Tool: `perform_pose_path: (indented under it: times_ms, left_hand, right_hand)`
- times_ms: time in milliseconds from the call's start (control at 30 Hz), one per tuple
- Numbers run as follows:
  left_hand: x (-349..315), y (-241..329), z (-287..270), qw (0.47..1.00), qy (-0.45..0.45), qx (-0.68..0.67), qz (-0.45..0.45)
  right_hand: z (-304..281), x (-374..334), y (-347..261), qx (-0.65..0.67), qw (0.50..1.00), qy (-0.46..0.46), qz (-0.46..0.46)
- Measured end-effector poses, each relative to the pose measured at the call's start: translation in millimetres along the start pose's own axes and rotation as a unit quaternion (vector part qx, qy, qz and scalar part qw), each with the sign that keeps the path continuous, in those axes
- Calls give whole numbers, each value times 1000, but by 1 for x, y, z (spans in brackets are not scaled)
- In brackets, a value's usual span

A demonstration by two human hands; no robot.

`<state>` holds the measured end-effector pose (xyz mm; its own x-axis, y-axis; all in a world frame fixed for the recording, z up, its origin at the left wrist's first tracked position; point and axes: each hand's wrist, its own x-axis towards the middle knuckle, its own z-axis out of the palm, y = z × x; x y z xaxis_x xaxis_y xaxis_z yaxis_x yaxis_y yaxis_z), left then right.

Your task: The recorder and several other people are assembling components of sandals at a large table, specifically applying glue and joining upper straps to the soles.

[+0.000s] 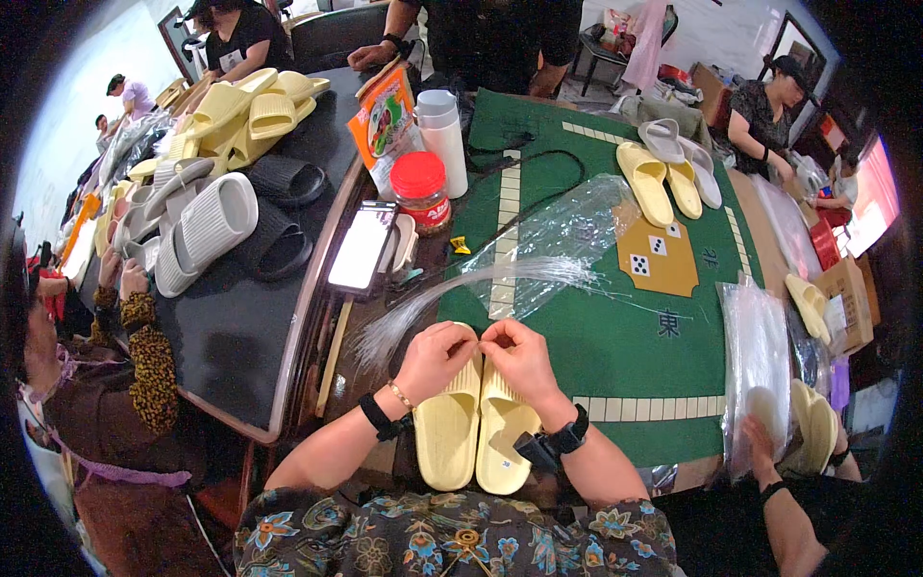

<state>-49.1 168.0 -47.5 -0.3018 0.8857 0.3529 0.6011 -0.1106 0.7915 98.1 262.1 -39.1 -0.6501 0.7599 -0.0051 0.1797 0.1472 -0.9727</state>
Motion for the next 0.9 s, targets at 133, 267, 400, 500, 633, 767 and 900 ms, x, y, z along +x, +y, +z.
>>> perform_pose_path:
  times_ms: [133, 267, 400, 500, 633, 767, 900]
  left_hand:
    - [1, 0, -1, 1000, -12, 0, 3]
    - [0, -1, -4, 1000, -18, 6, 3]
    - [1, -5, -2, 1000, -26, -6, 7]
    - [1, -4, 1, 999, -15, -7, 28]
    - [0, -2, 0, 999, -7, -1, 40]
    - [-2, -5, -1, 999, -16, -1, 43]
    - [-3, -11, 2, 999, -20, 3, 45]
  right_hand:
    - [0, 1, 1, -17, 1000, -5, -15]
    - [1, 2, 2, -19, 1000, -19, -14]
    - [3, 1, 1, -41, 998, -31, -27]
    - [3, -3, 0, -15, 1000, -10, -5]
    - [2, -2, -2, -12, 1000, 5, -4]
    - [4, -2, -3, -10, 1000, -6, -7]
    - [2, -2, -1, -44, 999, -18, -11]
